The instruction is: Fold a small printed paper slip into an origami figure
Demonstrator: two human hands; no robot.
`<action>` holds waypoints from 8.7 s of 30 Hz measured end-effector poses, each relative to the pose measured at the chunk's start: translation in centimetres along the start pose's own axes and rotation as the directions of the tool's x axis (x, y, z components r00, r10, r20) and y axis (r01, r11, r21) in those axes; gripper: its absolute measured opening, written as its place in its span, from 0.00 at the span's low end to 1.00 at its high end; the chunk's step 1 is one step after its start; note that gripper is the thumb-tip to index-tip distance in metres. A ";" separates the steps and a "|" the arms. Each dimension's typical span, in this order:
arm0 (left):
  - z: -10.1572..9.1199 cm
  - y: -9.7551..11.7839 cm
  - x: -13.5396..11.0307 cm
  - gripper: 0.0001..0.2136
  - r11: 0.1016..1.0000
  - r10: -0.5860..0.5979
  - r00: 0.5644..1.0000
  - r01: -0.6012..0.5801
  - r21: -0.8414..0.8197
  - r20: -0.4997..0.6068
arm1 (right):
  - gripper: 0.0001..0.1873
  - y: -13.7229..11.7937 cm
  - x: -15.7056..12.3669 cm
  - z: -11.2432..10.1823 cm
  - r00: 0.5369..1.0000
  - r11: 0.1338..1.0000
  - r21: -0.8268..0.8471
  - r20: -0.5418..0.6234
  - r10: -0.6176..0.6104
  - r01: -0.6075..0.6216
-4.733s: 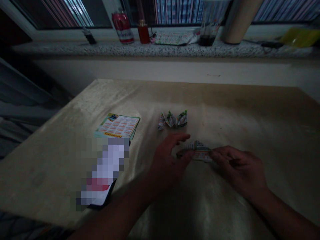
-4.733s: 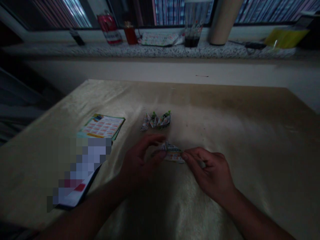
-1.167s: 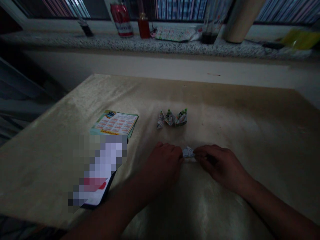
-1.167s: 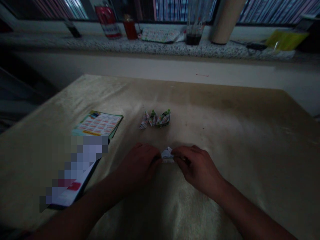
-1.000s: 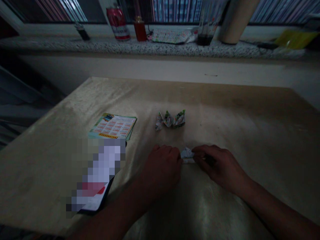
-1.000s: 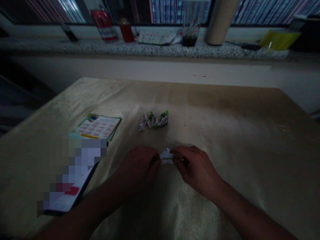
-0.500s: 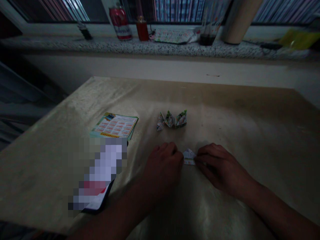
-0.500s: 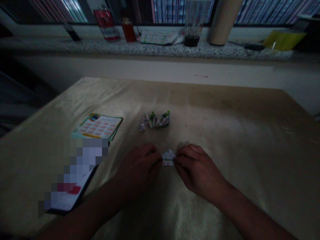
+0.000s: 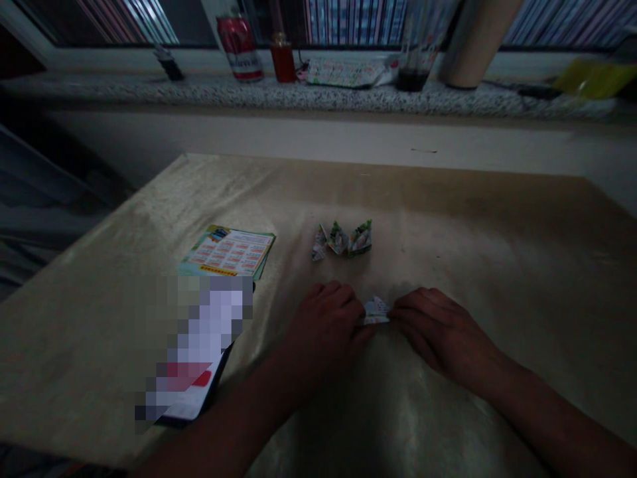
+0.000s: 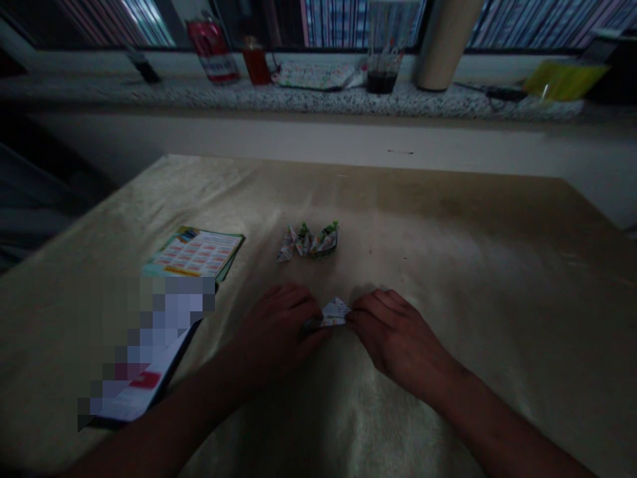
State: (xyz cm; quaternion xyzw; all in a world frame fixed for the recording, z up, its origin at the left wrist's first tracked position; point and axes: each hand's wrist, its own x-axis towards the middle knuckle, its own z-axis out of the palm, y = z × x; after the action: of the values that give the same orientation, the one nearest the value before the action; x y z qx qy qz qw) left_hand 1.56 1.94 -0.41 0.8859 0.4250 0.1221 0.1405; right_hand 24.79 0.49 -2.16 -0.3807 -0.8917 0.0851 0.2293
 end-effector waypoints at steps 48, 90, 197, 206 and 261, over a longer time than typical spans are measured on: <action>-2.1 0.0 -0.4 0.04 0.890 0.298 0.886 -0.392 -0.232 -0.356 | 0.11 -2.0 0.9 -1.9 0.937 0.814 0.580 -0.268 0.223 -0.027; -2.9 0.8 -0.3 0.04 0.742 -0.279 0.910 0.002 -0.671 -0.306 | 0.20 -3.1 0.9 -1.9 0.822 0.709 0.691 -0.318 0.473 -0.142; -0.1 1.8 0.3 0.09 0.723 -0.086 0.996 0.052 -0.689 -0.015 | 0.03 -3.5 0.6 0.0 0.780 0.284 0.857 0.193 0.595 -0.429; -0.3 1.6 0.2 0.09 0.425 -0.284 0.959 0.112 -0.898 -0.015 | 0.03 -3.5 0.5 -0.4 0.881 0.454 0.767 0.310 0.357 -0.454; -0.3 2.2 -0.3 0.09 0.733 0.100 0.995 -0.055 -0.678 0.028 | 0.09 -3.3 0.3 -1.6 0.920 0.756 0.562 0.022 0.392 -0.336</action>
State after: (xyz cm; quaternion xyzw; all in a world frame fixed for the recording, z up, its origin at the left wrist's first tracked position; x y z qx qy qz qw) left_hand 2.81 0.44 0.61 0.7946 0.3099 0.2461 0.4604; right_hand 23.22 -1.61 0.46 -0.4673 -0.7245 0.3647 0.3516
